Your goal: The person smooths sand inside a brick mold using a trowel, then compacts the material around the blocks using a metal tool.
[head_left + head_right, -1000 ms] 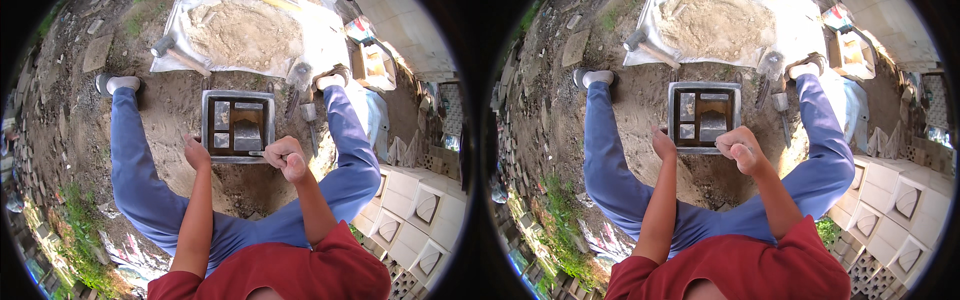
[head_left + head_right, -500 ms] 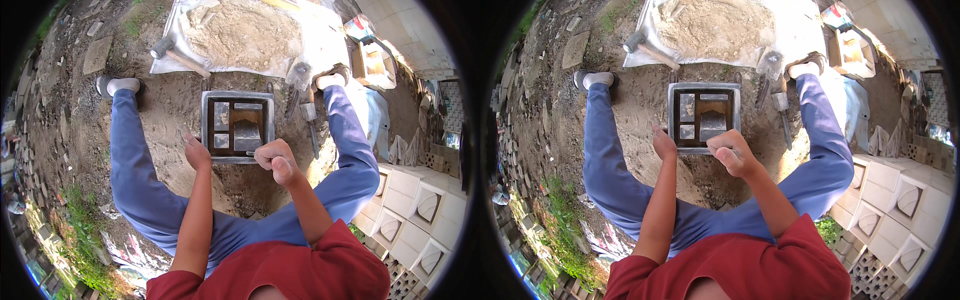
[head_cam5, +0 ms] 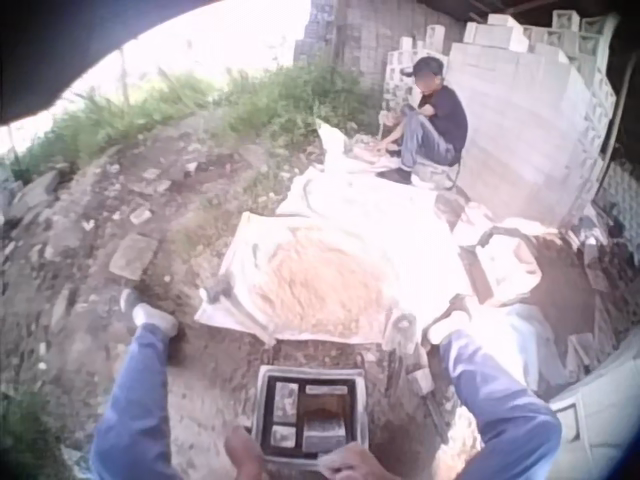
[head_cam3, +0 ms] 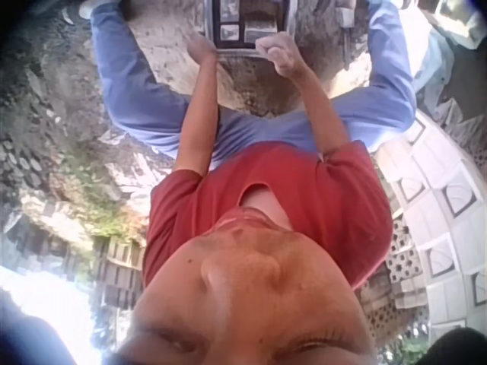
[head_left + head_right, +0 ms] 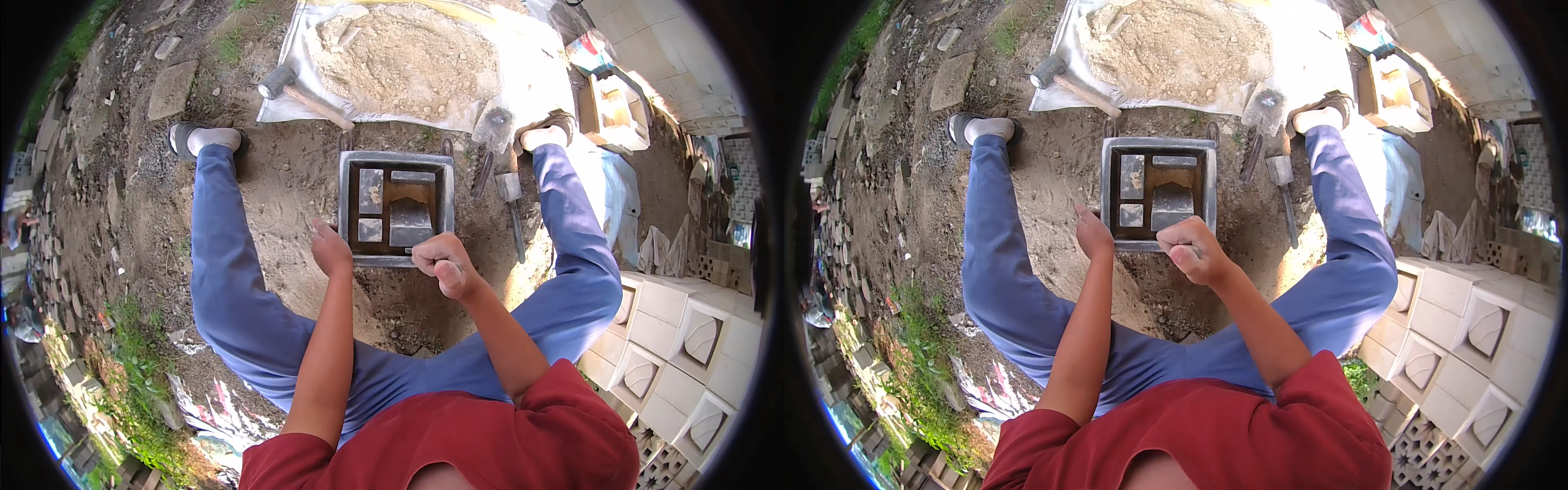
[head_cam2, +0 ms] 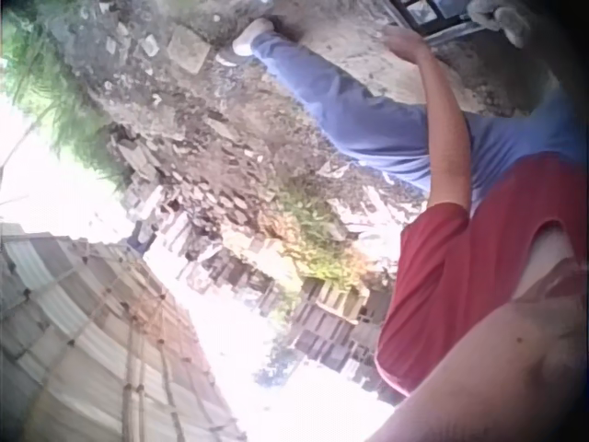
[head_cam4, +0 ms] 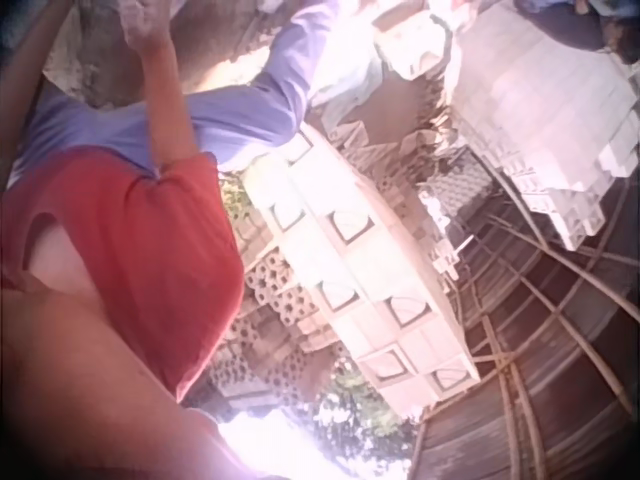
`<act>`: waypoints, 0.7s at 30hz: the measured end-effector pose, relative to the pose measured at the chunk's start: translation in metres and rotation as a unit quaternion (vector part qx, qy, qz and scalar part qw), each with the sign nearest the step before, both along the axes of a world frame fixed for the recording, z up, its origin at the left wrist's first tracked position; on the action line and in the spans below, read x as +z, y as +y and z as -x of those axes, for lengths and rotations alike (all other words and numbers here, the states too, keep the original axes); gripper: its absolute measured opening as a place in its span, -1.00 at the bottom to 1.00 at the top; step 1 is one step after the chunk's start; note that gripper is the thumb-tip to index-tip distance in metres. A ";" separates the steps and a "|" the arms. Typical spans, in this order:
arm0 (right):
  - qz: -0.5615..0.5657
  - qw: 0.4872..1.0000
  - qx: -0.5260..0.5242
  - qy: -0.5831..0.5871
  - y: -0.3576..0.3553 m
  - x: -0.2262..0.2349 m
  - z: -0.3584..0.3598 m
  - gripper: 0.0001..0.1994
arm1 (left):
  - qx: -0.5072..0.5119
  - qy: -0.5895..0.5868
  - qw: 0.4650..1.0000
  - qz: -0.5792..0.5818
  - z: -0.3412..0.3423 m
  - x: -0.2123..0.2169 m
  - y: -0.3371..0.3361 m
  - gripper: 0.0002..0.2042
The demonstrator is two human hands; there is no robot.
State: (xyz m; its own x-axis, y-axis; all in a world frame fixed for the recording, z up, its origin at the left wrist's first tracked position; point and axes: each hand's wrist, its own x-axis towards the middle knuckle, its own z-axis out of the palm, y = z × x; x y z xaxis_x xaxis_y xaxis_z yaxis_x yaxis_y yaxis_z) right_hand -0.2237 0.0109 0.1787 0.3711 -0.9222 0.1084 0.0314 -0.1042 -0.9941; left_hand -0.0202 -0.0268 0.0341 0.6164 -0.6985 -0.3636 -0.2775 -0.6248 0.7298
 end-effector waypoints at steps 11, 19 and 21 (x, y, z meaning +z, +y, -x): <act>0.018 1.000 0.016 -0.001 -0.004 0.024 -0.008 -0.37 | -0.012 0.001 1.000 -0.009 -0.006 -0.001 0.000 -0.27; -0.009 1.000 0.017 -0.017 -0.007 0.028 -0.018 -0.41 | -0.016 0.019 1.000 -0.014 -0.009 -0.002 0.007 -0.26; 0.042 0.999 0.033 0.010 -0.002 0.026 -0.012 -0.46 | -0.019 0.023 0.999 -0.022 -0.006 0.000 0.006 -0.28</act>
